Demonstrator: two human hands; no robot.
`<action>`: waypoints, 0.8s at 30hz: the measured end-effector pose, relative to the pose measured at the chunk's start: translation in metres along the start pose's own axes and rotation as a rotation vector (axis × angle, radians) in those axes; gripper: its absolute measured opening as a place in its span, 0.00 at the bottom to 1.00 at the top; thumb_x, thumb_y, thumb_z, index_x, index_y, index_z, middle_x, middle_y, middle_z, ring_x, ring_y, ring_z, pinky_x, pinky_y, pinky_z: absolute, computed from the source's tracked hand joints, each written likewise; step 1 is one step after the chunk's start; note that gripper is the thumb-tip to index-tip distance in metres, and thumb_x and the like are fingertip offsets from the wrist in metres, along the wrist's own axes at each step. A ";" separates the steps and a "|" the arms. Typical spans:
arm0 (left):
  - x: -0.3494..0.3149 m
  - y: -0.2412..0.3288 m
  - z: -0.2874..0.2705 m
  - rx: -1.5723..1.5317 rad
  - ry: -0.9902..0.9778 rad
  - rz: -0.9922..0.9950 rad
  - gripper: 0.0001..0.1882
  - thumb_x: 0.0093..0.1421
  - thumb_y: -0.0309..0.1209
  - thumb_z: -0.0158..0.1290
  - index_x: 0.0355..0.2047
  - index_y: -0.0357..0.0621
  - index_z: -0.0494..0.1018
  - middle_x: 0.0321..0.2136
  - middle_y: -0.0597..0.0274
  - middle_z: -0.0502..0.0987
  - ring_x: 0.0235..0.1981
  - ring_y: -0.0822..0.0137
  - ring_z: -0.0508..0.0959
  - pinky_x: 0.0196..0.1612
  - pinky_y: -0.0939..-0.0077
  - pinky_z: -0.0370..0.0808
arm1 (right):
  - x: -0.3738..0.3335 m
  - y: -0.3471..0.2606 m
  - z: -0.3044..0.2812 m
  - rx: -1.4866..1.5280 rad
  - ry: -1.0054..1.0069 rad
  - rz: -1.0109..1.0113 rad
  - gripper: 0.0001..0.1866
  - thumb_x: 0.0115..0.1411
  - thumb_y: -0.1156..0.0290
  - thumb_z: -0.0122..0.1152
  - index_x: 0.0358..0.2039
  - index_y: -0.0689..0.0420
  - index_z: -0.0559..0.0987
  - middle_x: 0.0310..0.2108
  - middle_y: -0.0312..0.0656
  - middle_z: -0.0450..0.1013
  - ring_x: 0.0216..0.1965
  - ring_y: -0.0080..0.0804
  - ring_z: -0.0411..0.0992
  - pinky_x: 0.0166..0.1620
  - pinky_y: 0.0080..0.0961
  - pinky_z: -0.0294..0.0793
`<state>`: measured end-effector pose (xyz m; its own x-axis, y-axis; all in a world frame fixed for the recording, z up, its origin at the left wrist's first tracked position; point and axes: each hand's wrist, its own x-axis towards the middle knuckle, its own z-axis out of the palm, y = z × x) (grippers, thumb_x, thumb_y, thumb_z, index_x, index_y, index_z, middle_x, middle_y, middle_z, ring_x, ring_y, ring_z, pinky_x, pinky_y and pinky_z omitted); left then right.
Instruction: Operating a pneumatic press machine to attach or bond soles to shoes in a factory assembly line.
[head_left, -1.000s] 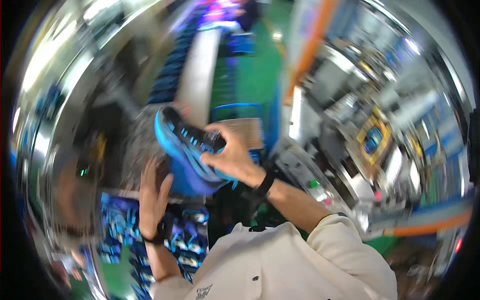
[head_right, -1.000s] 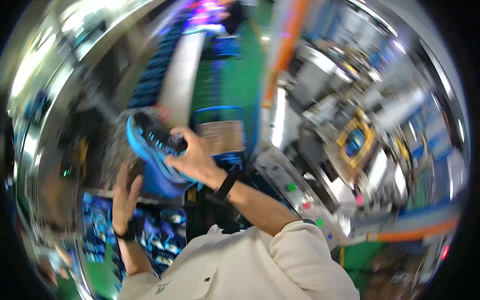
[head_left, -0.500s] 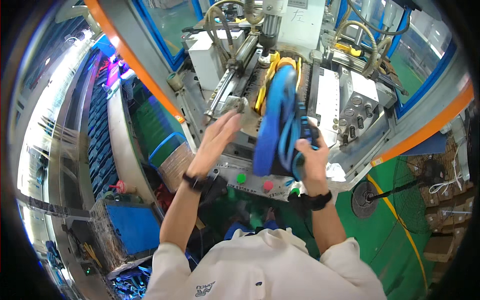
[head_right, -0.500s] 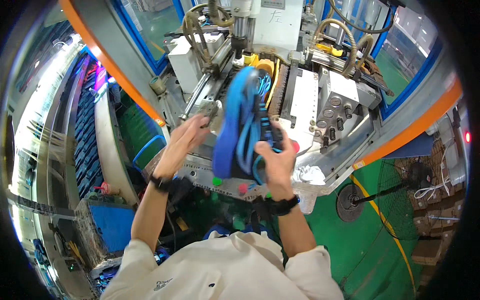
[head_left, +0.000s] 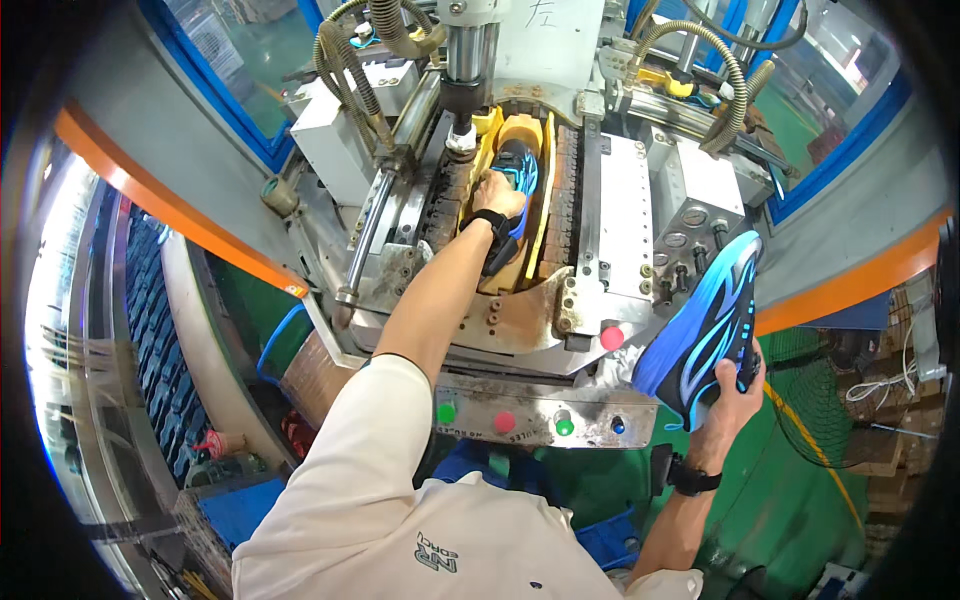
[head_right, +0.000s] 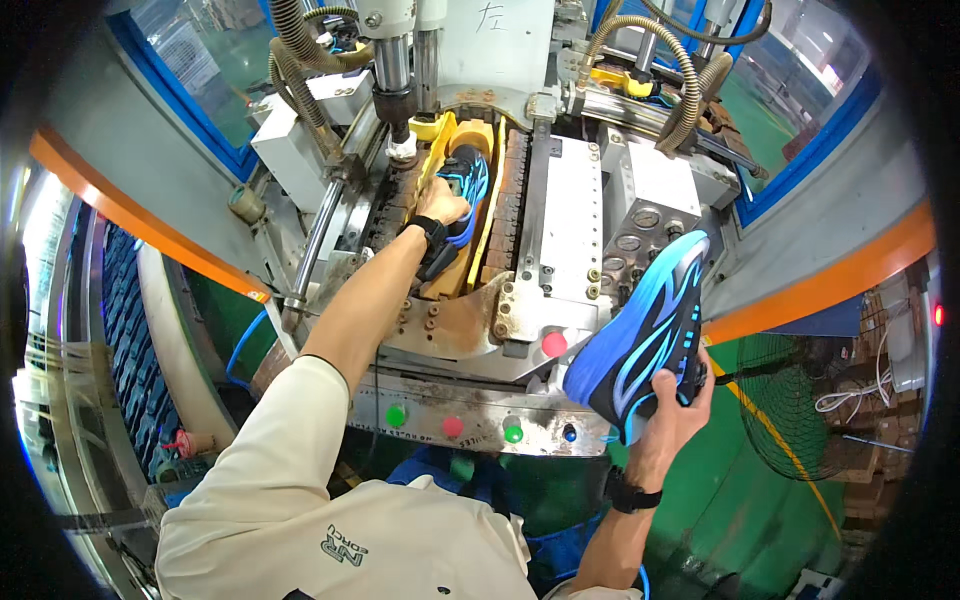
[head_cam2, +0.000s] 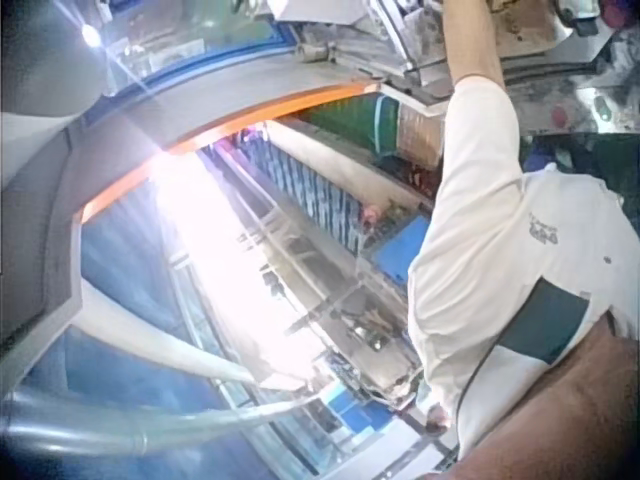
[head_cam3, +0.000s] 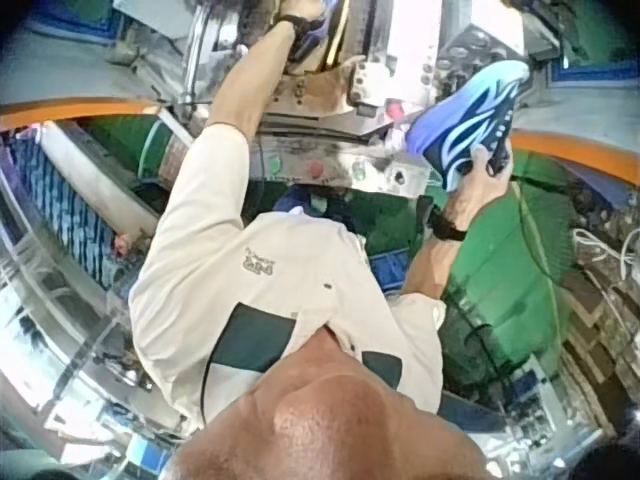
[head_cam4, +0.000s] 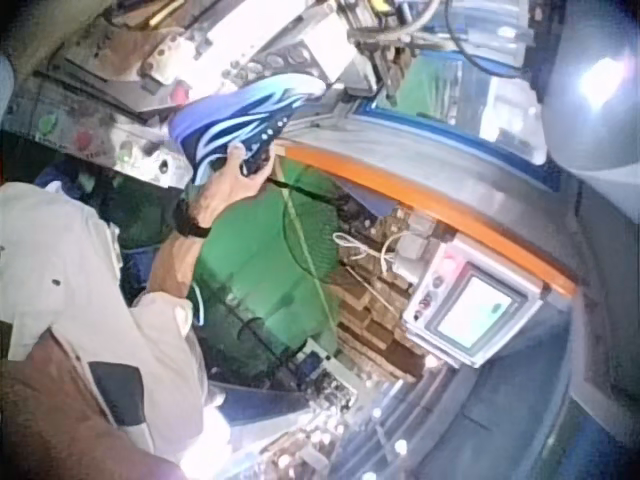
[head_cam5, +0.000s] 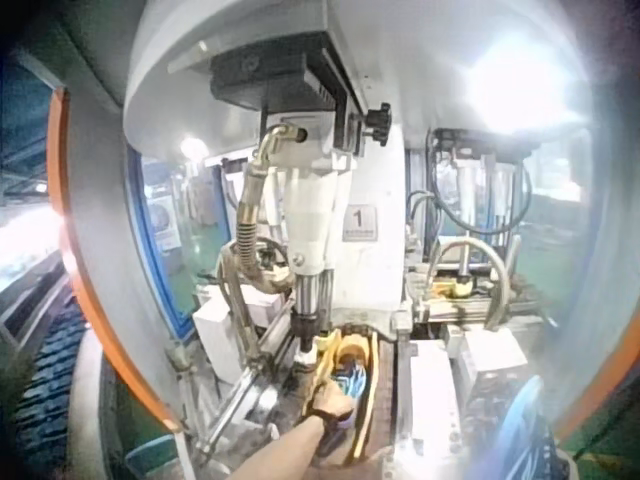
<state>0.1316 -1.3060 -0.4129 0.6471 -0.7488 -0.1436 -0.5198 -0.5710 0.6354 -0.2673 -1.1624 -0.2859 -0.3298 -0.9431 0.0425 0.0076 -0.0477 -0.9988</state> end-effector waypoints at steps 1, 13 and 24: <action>0.001 -0.001 -0.006 0.007 0.017 0.006 0.42 0.43 0.34 0.64 0.55 0.23 0.60 0.50 0.33 0.72 0.51 0.42 0.74 0.55 0.59 0.71 | 0.006 -0.003 0.008 -0.034 -0.010 -0.018 0.28 0.50 0.78 0.60 0.54 0.66 0.70 0.45 0.42 0.72 0.43 0.29 0.70 0.52 0.25 0.68; -0.218 -0.080 -0.181 -1.271 -0.460 -0.169 0.18 0.53 0.26 0.61 0.44 0.36 0.75 0.36 0.64 0.79 0.35 0.71 0.77 0.43 0.76 0.74 | 0.121 -0.029 0.277 -0.782 -0.697 -0.226 0.24 0.43 0.63 0.70 0.38 0.64 0.79 0.26 0.37 0.74 0.25 0.25 0.70 0.30 0.24 0.68; -0.449 -0.176 -0.278 -0.938 0.493 -0.521 0.19 0.45 0.24 0.60 0.39 0.34 0.73 0.30 0.68 0.75 0.31 0.75 0.73 0.37 0.81 0.70 | 0.032 0.120 0.414 -1.181 -0.498 -0.494 0.27 0.46 0.63 0.66 0.42 0.64 0.67 0.34 0.56 0.78 0.37 0.51 0.79 0.43 0.40 0.78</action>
<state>0.0871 -0.7756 -0.2497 0.9124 -0.1702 -0.3722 0.3505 -0.1447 0.9253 0.1134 -1.3348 -0.3946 0.3085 -0.9394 0.1494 -0.8937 -0.3400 -0.2928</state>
